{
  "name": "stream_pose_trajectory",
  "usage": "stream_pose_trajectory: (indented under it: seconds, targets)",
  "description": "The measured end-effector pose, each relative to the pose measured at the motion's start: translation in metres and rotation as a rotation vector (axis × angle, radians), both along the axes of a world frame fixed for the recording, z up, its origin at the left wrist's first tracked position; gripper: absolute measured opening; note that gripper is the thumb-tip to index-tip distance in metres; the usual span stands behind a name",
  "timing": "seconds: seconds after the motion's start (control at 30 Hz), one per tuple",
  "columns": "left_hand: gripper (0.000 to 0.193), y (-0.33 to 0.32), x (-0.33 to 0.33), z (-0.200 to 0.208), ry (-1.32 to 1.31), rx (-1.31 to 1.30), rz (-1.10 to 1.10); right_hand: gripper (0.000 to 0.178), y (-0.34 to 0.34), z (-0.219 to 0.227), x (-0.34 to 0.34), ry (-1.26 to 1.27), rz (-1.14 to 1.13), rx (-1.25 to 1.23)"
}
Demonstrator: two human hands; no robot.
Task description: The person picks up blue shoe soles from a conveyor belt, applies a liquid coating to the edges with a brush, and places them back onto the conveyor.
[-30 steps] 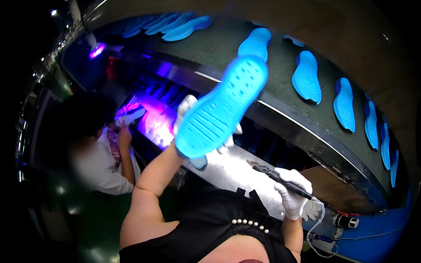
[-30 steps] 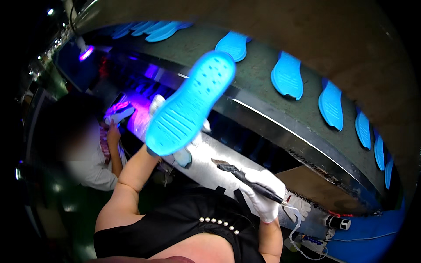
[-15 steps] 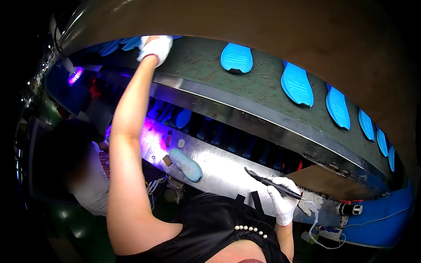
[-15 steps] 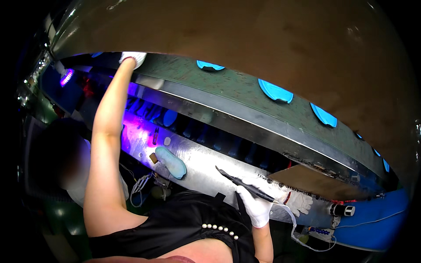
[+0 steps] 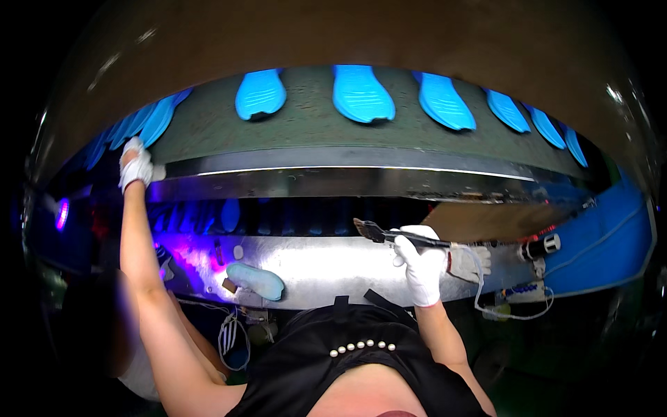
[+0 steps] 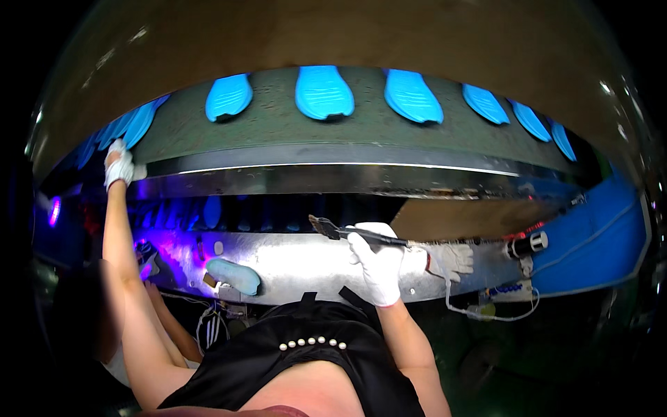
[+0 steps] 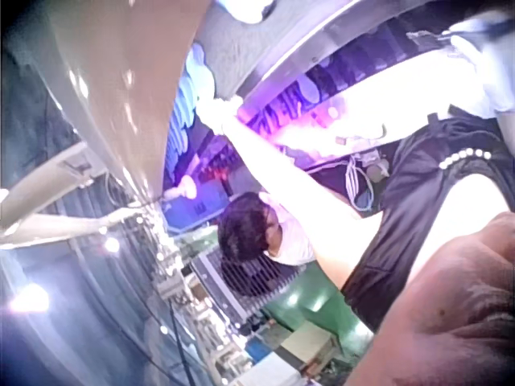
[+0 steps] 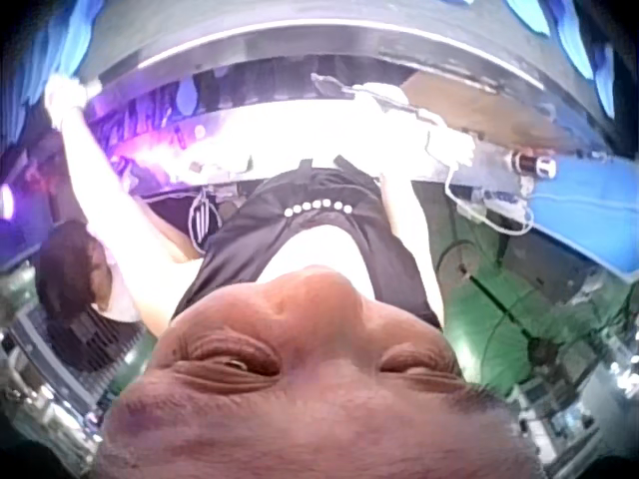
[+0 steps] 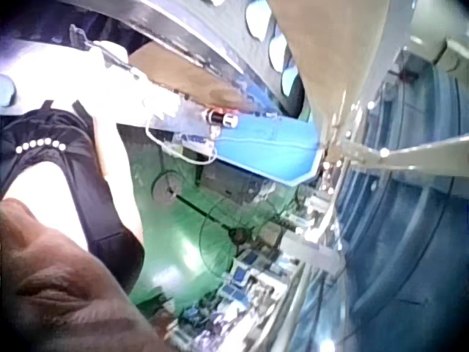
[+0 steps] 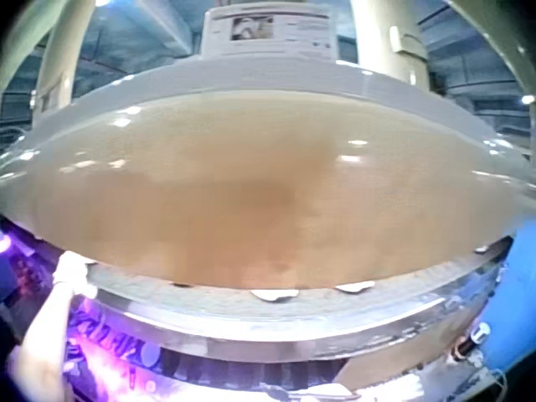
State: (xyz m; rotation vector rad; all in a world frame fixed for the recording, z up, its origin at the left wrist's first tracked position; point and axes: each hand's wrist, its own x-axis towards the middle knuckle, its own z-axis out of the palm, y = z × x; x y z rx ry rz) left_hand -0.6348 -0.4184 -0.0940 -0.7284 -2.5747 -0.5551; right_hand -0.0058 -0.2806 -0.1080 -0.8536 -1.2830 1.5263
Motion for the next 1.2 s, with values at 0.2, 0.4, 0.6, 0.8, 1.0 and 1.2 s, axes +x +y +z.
stream_pose_trajectory:
  seconds: [0.2,0.4,0.6,0.8,1.0,1.2]
  targets:
    - [0.022,0.008,0.087,0.017,0.123,0.262,-0.434,0.017,0.023,-0.005,0.008,0.076,-0.079,0.016]
    - [0.029,0.015,0.297,0.042,-0.27,0.863,-0.599,0.015,0.045,0.001,0.026,0.166,-0.125,-0.045]
    - [0.089,-0.064,0.315,0.018,-1.591,1.627,-1.181,0.014,0.056,0.012,0.038,0.334,-0.064,-0.319]
    - [0.101,-0.01,0.33,0.013,-2.119,1.53,-1.162,0.014,0.061,0.014,0.041,0.31,0.068,-0.331]
    - [0.093,0.001,0.364,0.015,-2.067,1.898,-1.084,0.015,0.066,0.011,0.039,0.289,0.11,-0.385]
    - [0.094,0.035,0.489,-0.002,-1.749,1.761,-0.982,0.018,0.076,0.034,0.004,0.237,0.355,-0.177]
